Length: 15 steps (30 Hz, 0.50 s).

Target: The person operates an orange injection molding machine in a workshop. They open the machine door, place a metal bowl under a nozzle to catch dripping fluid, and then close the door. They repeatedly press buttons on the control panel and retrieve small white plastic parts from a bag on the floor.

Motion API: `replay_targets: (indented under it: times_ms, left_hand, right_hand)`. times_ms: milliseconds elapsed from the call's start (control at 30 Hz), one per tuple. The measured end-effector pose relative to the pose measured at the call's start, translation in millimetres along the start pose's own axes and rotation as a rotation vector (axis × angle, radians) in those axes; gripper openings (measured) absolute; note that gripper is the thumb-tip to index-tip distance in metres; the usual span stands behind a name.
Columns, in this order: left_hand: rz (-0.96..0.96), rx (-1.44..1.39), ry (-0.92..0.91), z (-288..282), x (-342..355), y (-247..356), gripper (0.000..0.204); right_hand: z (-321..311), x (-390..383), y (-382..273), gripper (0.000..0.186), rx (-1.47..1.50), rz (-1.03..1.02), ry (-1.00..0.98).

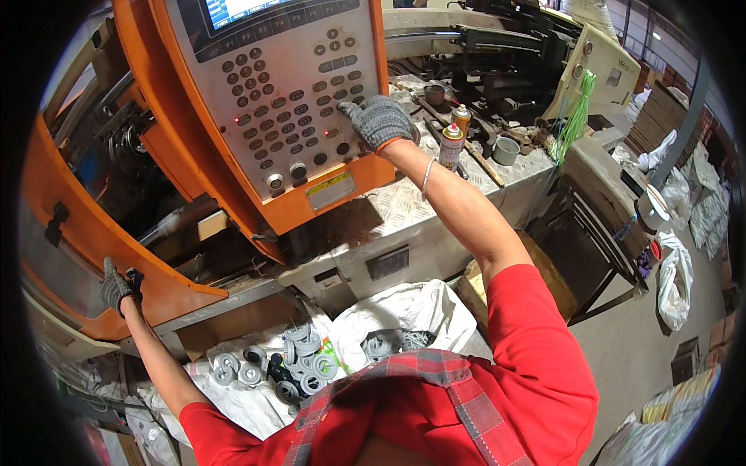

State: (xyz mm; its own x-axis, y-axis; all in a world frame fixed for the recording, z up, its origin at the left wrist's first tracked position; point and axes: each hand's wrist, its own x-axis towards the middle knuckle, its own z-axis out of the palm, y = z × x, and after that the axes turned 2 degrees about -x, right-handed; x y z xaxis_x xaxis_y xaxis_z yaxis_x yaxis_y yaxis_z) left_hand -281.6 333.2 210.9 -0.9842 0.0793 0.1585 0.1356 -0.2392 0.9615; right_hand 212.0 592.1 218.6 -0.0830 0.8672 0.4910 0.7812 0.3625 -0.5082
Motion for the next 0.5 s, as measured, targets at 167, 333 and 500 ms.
replay_targets:
  times_ms: [167,333,500]
  left_hand:
    - [-0.010,-0.055,0.008,-1,-7,1,0.041]
    - [-0.026,-0.045,-0.009,-1,-8,1,0.042]
    - [0.009,-0.092,-0.027,2,-8,-1,0.041]
  right_hand:
    - [2,-2,-2,0.055,0.024,-0.011,-0.011]
    - [7,0,5,0.054,-0.013,-0.065,0.020]
    - [9,3,8,0.052,-0.047,-0.067,0.017]
